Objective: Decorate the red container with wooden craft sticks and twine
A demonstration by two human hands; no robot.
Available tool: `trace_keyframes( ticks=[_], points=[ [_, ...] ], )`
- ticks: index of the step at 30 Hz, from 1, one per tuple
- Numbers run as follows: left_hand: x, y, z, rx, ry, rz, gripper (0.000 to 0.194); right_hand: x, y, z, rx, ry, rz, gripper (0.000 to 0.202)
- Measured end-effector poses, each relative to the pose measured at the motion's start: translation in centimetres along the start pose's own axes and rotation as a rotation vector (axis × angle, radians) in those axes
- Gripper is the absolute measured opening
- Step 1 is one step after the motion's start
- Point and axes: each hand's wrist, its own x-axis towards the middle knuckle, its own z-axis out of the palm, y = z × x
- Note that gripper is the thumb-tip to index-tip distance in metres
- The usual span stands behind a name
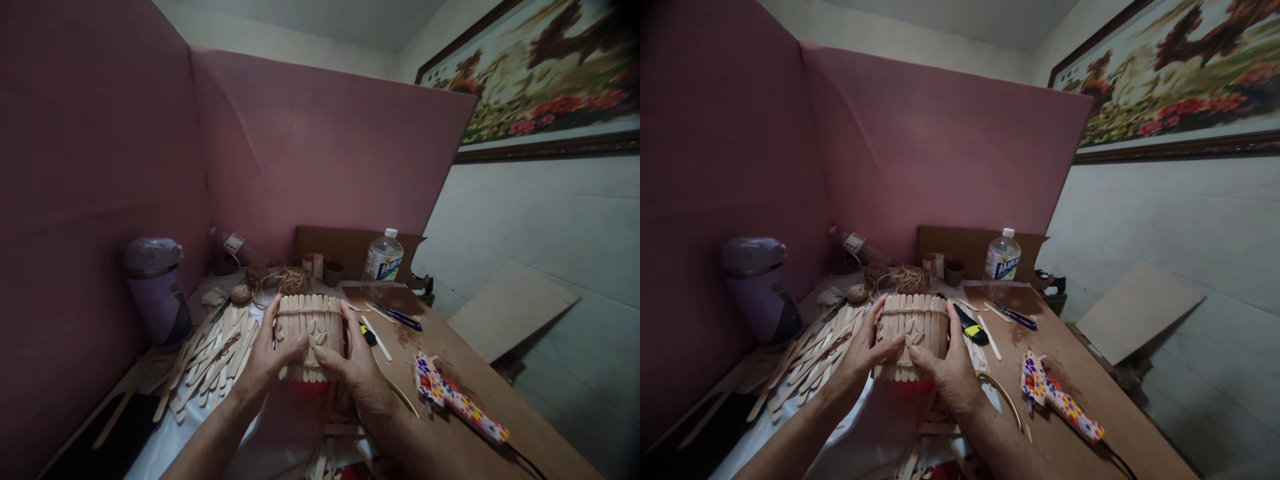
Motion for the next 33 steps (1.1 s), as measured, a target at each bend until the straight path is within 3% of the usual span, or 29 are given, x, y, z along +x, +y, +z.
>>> trace_keyframes(
  ticks=[9,18,26,33],
  points=[
    [0.2,-0.6,0.2,-0.039,0.052,0.015,0.082,-0.2,0.2,0.0,-0.015,0.006,-0.019,0.096],
    [0.1,-0.6,0.2,-0.05,0.041,0.023,0.079,-0.1,0.5,0.0,-0.017,0.014,-0.03,0.095],
    [0.0,-0.9,0.2,-0.102,0.008,0.0,0.088,-0.1,-0.3,0.2,-0.048,0.017,0.002,0.099],
    [0.1,-0.8,0.4,-0.094,0.042,0.008,0.089,-0.1,-0.3,0.1,-0.029,0.009,-0.005,0.098]
  ],
)
